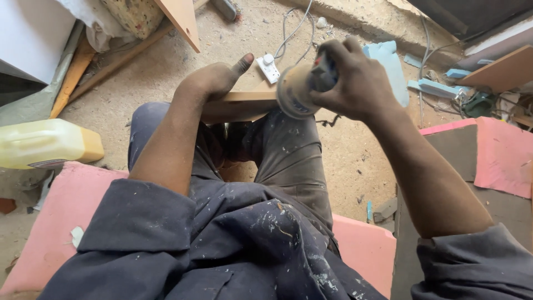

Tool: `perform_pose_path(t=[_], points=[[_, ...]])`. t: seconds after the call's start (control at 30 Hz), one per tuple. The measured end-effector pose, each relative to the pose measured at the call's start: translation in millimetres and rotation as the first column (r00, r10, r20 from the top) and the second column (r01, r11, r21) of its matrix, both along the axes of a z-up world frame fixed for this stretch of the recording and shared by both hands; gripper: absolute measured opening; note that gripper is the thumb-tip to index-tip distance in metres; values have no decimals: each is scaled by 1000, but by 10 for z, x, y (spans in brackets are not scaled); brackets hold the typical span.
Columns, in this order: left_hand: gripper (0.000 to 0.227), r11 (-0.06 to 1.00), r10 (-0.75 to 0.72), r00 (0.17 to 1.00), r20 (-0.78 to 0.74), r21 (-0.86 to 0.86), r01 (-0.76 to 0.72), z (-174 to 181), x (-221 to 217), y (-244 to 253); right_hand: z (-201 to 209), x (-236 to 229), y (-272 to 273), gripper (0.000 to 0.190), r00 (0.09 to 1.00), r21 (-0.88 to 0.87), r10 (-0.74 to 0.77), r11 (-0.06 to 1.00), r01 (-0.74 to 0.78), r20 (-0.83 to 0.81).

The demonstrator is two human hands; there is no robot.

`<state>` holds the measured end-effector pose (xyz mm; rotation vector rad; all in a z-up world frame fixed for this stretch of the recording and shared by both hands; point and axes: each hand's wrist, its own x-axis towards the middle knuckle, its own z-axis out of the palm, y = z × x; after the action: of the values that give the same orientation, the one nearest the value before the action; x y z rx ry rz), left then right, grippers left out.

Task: The person sits on a cushion on the floor and uses an electric sander to smooth the surface of a rectangular wooden board held between their legs. They move the sander back and forth across the wood's surface throughout the video.

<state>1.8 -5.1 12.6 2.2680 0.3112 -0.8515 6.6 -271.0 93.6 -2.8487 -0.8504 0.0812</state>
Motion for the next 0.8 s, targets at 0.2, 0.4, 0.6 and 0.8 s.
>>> perform_pose_path(t=[0.2,0.4,0.6,0.8], points=[[119,994,86,996,27,-74,-84,-33,-7,80,27,-48,63,71,999,28,-3,1000,4,-39],[109,984,101,995,5,-147,-99,-63,20,97,-76,-56,-464,66,965,62,-237,968,245,-116],[111,989,101,995,25,-116,-97,-111,50,84,-257,115,-1045,62,920,61,-387,919,390,-63],[118,974,142,989,-30,-172,-145,53,-18,72,-234,115,-991,66,932,83,-357,929,361,-62]])
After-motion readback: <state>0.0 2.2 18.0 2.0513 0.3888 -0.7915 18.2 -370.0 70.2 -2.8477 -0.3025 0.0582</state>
